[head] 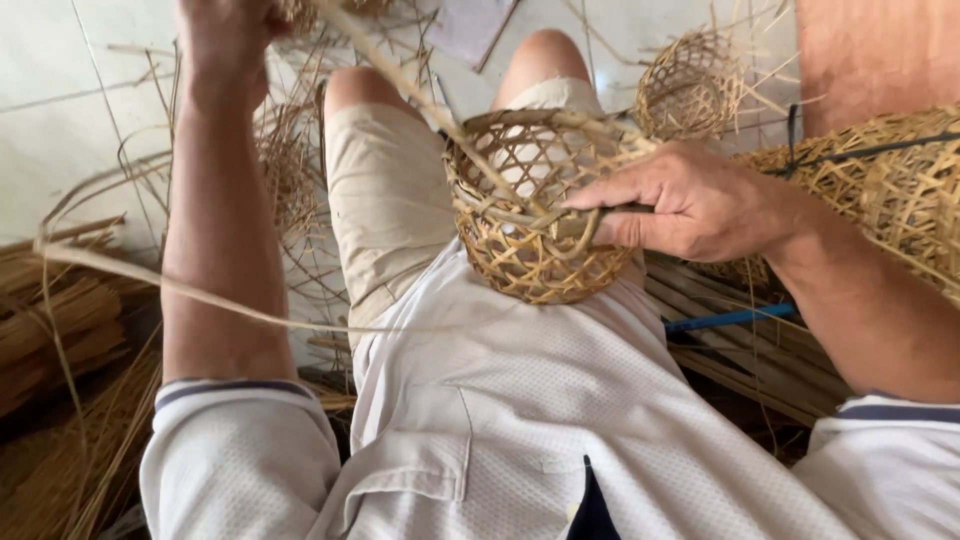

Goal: Weaving a small basket using thin wooden or bamboo strips at a fast pace.

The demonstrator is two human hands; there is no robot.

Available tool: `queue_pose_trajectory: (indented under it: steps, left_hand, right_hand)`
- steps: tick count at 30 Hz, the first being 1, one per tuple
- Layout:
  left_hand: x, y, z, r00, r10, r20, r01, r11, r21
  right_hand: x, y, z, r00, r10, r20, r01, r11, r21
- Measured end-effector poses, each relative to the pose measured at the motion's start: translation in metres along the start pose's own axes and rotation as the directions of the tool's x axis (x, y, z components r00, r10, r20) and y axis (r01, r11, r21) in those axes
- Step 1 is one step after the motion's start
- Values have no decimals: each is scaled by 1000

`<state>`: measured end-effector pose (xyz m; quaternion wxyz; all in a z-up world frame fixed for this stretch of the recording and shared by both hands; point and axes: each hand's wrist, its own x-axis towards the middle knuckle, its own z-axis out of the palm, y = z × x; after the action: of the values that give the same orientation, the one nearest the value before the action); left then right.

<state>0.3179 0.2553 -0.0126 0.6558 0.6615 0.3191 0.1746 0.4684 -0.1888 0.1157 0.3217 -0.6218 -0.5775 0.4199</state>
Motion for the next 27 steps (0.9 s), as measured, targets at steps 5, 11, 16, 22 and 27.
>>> queue_pose_trajectory:
  steps: [5, 11, 16, 22, 27]
  left_hand:
    - [-9, 4, -57, 978, 189, -90, -189, 982, 15]
    - [-94, 75, -42, 988, 153, -5, -149, 956, -253]
    - [-119, 86, -59, 940, 203, 274, -208, 978, -13]
    - [-126, 82, -50, 863, -440, 247, -4, 483, 875]
    - [-117, 51, -54, 897, -427, 112, 64, 376, 924]
  right_hand:
    - [-1, 11, -3, 1000, -11, 8, 11, 999, 37]
    - [-5, 30, -10, 994, 97, 43, -101, 991, 83]
    - [-4, 37, -15, 993, 88, 76, -96, 989, 111]
    - [1, 30, -13, 991, 103, 80, -111, 989, 97]
    - [3, 31, -13, 991, 108, 84, -118, 985, 127]
